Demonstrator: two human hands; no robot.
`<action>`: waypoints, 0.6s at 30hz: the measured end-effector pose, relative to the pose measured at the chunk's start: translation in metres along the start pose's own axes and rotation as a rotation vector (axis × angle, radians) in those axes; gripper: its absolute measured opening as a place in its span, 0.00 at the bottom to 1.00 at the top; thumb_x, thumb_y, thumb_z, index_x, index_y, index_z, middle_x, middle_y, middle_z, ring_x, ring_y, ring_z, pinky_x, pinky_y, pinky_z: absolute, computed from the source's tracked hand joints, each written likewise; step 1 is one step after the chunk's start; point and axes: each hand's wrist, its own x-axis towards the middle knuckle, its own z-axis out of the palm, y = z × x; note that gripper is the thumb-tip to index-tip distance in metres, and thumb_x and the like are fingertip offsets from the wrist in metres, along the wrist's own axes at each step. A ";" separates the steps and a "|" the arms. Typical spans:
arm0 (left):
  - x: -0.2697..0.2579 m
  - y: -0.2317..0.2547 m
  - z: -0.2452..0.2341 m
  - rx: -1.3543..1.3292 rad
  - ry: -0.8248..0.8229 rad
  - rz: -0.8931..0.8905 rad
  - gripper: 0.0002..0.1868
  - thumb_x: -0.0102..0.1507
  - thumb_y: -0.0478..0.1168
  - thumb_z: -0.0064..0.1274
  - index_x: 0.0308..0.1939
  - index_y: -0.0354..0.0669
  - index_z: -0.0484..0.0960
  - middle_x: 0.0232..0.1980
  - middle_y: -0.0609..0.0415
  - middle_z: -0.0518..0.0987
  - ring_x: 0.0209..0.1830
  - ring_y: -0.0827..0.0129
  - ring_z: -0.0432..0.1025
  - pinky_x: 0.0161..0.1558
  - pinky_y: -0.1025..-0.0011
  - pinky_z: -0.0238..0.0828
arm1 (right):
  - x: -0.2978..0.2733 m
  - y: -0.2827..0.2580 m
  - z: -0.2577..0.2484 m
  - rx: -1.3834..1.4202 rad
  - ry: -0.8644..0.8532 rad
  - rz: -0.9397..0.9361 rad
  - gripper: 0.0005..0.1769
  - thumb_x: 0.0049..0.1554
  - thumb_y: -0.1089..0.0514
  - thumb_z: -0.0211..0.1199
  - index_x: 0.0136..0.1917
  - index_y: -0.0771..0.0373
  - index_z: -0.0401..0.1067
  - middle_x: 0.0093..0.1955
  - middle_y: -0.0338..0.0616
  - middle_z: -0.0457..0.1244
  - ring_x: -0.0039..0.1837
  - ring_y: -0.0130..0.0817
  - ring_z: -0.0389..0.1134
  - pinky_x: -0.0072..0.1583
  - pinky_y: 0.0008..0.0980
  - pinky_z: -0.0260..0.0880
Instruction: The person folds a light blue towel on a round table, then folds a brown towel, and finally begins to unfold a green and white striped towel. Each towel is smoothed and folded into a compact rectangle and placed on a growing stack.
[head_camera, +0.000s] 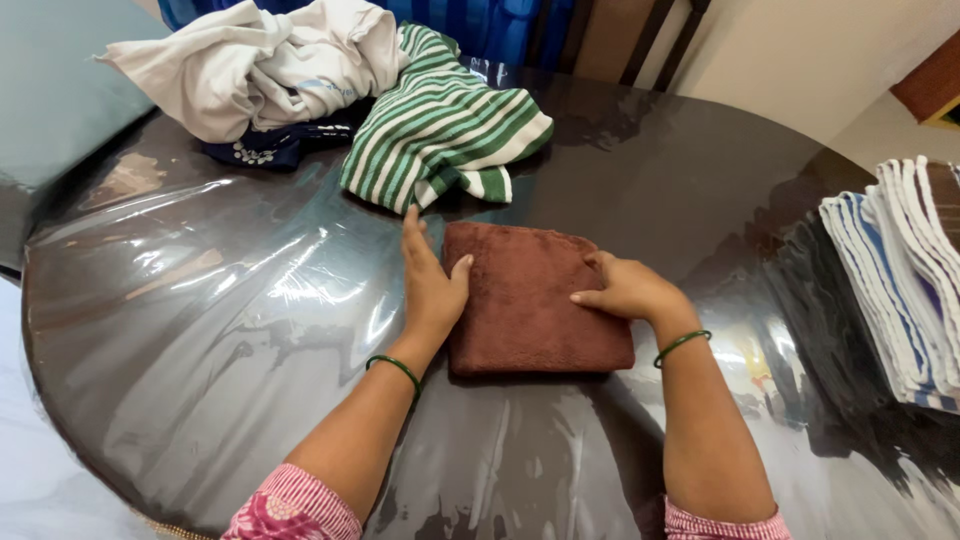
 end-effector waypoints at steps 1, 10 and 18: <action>0.000 0.002 -0.002 0.077 0.041 0.156 0.48 0.61 0.35 0.62 0.78 0.38 0.48 0.77 0.34 0.58 0.77 0.44 0.54 0.75 0.55 0.51 | -0.006 -0.004 -0.006 -0.088 0.027 0.070 0.45 0.51 0.38 0.69 0.74 0.60 0.62 0.68 0.56 0.65 0.70 0.49 0.66 0.68 0.42 0.67; -0.019 0.005 0.026 0.701 -0.566 0.300 0.43 0.63 0.56 0.47 0.77 0.41 0.52 0.82 0.45 0.44 0.83 0.53 0.36 0.76 0.46 0.31 | -0.006 -0.073 0.051 0.317 0.315 -0.460 0.41 0.64 0.37 0.50 0.79 0.66 0.54 0.81 0.55 0.52 0.81 0.47 0.52 0.77 0.43 0.52; -0.020 -0.001 0.027 0.838 -0.609 0.288 0.43 0.64 0.57 0.42 0.78 0.39 0.52 0.83 0.47 0.47 0.83 0.55 0.36 0.77 0.48 0.28 | 0.023 -0.055 0.091 -0.110 0.238 -0.238 0.44 0.63 0.31 0.40 0.82 0.59 0.45 0.86 0.45 0.39 0.85 0.45 0.35 0.78 0.55 0.33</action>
